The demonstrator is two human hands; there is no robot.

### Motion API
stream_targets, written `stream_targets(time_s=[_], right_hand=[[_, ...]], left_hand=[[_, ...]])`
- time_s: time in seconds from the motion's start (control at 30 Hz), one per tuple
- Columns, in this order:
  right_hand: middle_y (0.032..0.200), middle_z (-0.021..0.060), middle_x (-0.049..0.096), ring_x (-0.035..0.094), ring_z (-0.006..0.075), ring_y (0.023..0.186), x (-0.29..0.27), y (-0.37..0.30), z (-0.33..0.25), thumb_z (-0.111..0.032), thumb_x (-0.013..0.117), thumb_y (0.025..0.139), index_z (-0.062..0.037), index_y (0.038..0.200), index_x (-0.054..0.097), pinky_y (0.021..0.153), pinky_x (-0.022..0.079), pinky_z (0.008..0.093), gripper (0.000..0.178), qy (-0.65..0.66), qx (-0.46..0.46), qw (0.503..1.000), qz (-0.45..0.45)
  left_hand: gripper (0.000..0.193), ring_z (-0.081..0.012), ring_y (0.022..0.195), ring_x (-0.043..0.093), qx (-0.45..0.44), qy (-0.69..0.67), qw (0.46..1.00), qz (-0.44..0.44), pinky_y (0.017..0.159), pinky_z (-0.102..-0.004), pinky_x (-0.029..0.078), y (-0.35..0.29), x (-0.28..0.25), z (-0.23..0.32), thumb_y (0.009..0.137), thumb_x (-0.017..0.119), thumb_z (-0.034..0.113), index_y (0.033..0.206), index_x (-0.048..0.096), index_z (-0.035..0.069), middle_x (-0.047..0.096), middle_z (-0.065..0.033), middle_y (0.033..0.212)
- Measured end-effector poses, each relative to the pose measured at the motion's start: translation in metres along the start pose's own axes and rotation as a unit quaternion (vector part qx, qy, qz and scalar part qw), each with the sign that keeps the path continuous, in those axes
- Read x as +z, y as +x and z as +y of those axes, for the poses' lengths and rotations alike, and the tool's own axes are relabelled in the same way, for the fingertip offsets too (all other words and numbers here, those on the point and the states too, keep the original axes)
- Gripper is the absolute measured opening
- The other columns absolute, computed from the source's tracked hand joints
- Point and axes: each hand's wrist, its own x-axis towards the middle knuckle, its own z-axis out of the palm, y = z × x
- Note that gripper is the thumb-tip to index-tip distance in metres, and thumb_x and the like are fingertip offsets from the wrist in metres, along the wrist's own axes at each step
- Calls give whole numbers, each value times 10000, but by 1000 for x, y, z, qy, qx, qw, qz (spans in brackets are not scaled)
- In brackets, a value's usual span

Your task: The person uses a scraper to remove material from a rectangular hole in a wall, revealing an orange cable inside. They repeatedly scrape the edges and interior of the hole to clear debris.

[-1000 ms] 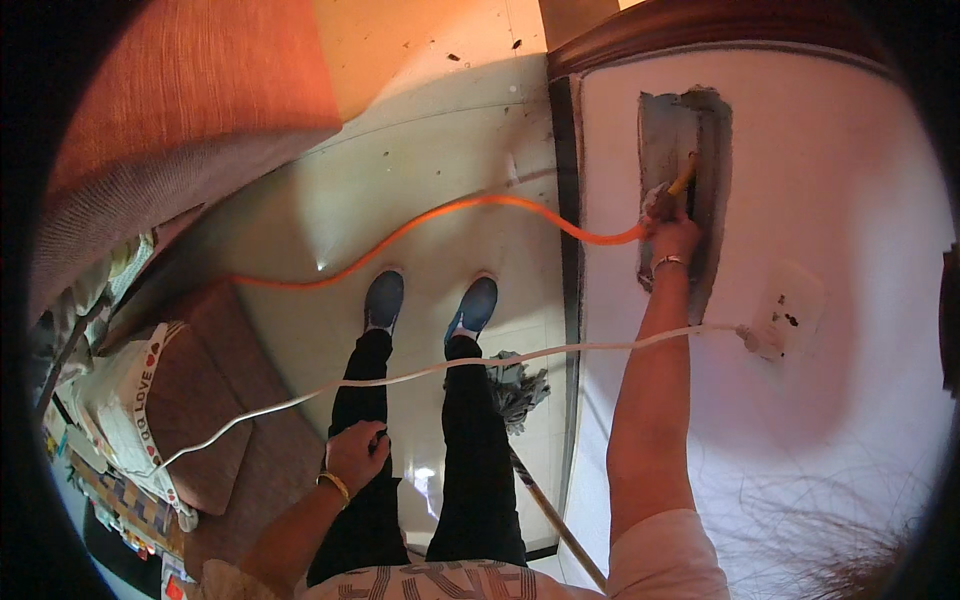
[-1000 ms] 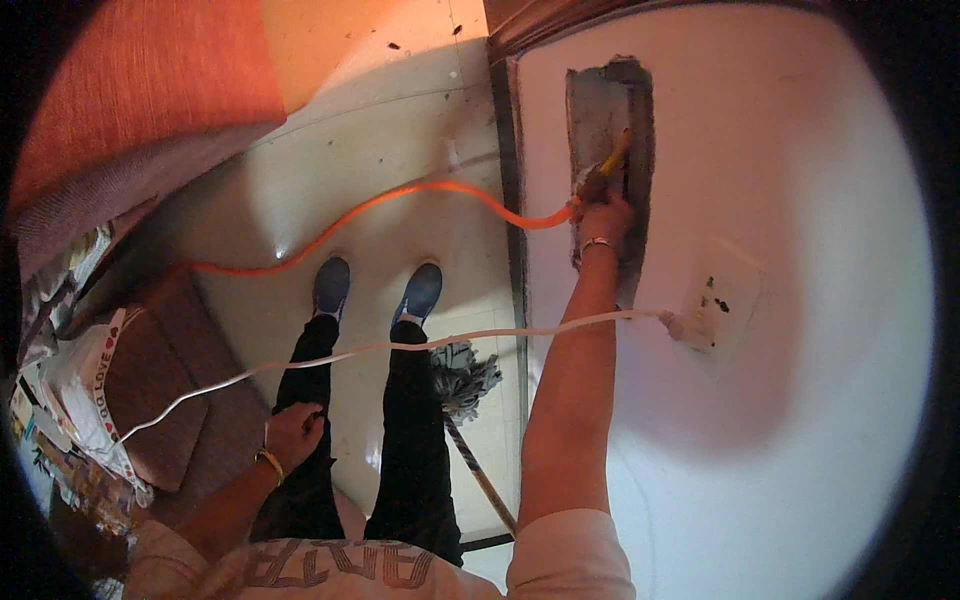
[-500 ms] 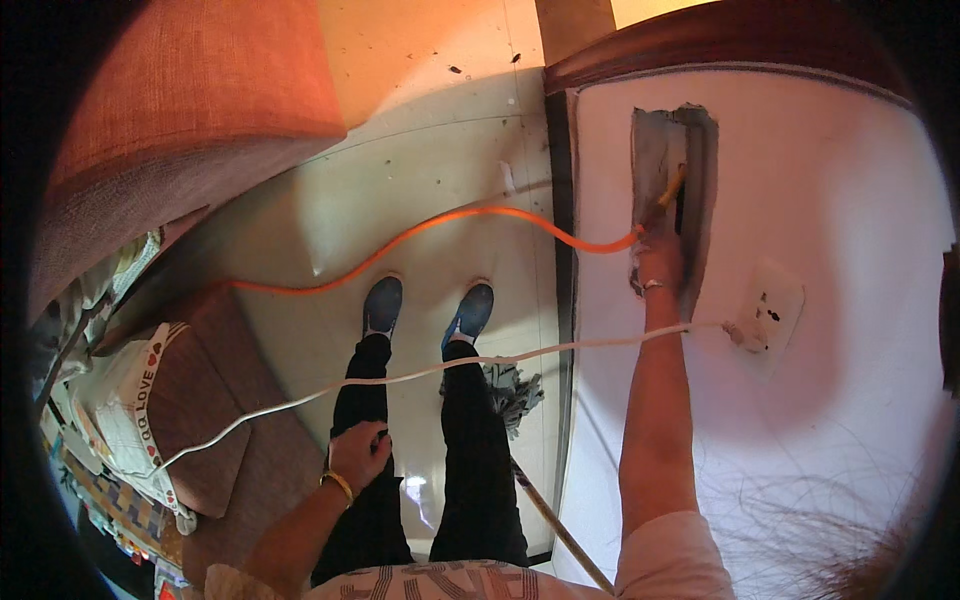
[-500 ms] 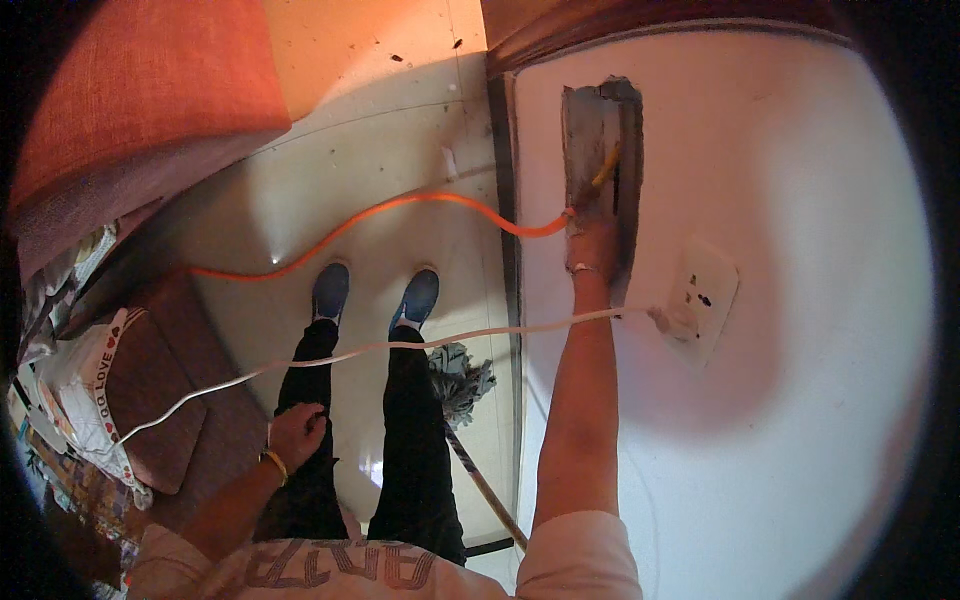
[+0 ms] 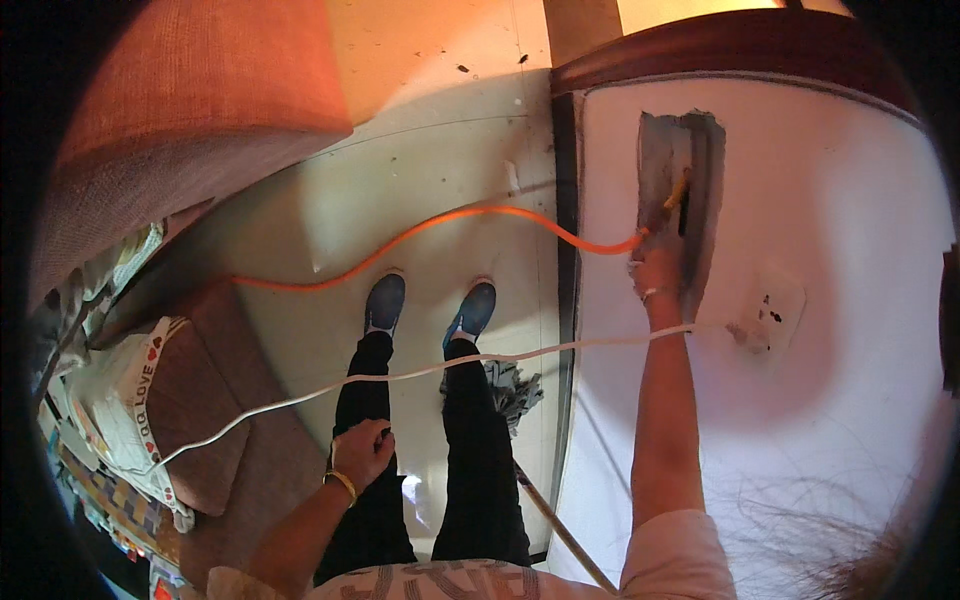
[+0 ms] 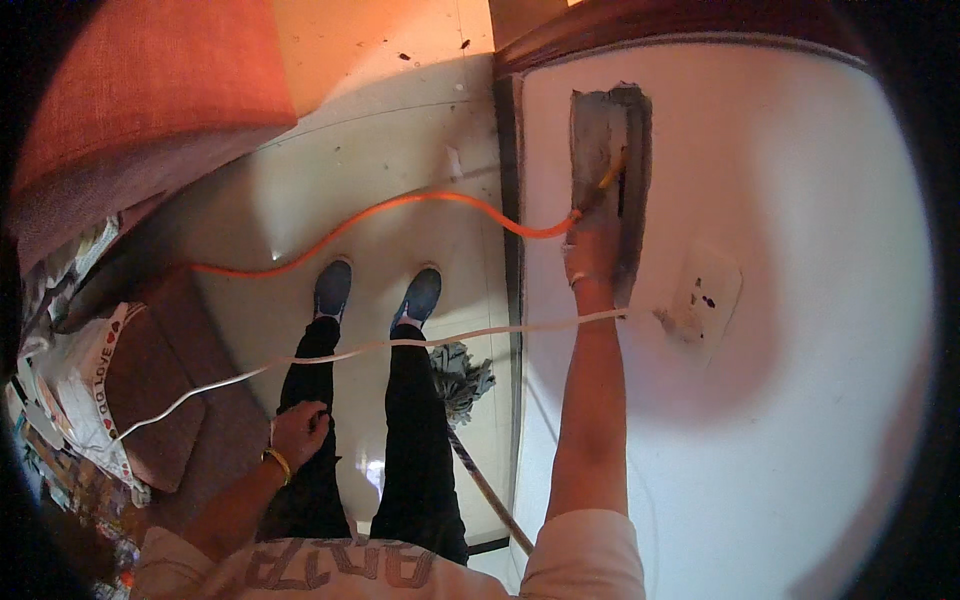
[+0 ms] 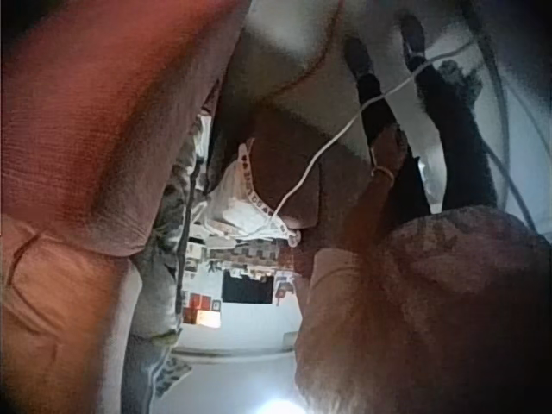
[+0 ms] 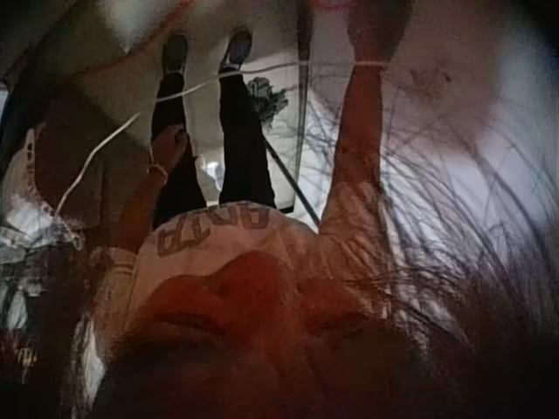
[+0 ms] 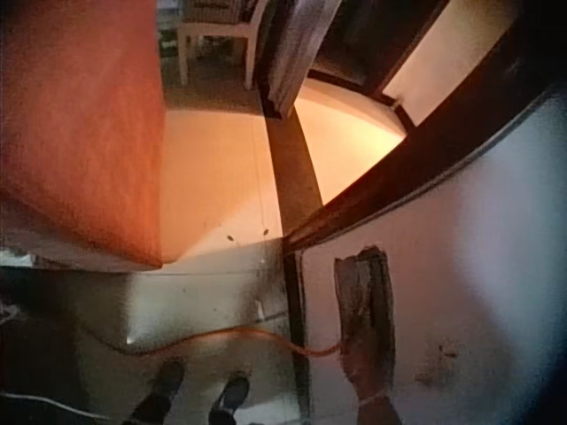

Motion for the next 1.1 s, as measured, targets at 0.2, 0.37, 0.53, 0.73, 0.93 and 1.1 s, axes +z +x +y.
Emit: stream_targets(time_s=[0.2,0.37,0.53,0.73,0.93,1.1], right_hand=[[877,99,625,590,287,838,-21,-22,-20,-88,582,784,-104,823,656,711,491,396,85,58,6,989,135],[957,74,608,577,272,882,-42,12,-32,-23,579,747,-116,916,639,792,470,386,202,97,-99,979,148],[920,72,613,581,283,876,-45,39,-53,-17,583,737,-111,958,622,790,472,396,243,162,-120,967,159],[931,108,626,597,304,876,-20,68,-50,-40,556,750,-105,924,653,771,480,399,210,3,-107,991,81],[840,87,633,599,264,873,-9,63,-58,-85,545,761,-137,800,689,791,479,383,158,-219,-68,968,-105],[882,88,637,583,279,926,-17,53,-54,-84,532,779,-124,900,674,864,456,375,191,-89,-116,988,-56]], left_hand=[[195,-219,593,585,9,-5,1000,12,564,-328,483,-5,1,-6,760,641,160,928,622,62,599,-75,715],[181,-221,578,575,40,7,999,17,545,-327,476,-1,3,-3,758,642,141,917,618,59,583,-68,691],[185,-226,584,579,29,12,999,14,540,-333,474,-4,1,-2,762,641,150,923,616,61,585,-72,694],[204,-233,667,600,-22,9,999,-28,611,-355,486,3,-3,9,772,613,208,927,625,77,601,-67,734],[191,-243,641,596,-4,-11,1000,4,602,-359,487,1,1,6,768,616,189,920,622,73,590,-73,719],[201,-231,608,584,22,14,1000,9,548,-346,473,0,1,3,764,636,158,935,616,54,585,-87,706]])
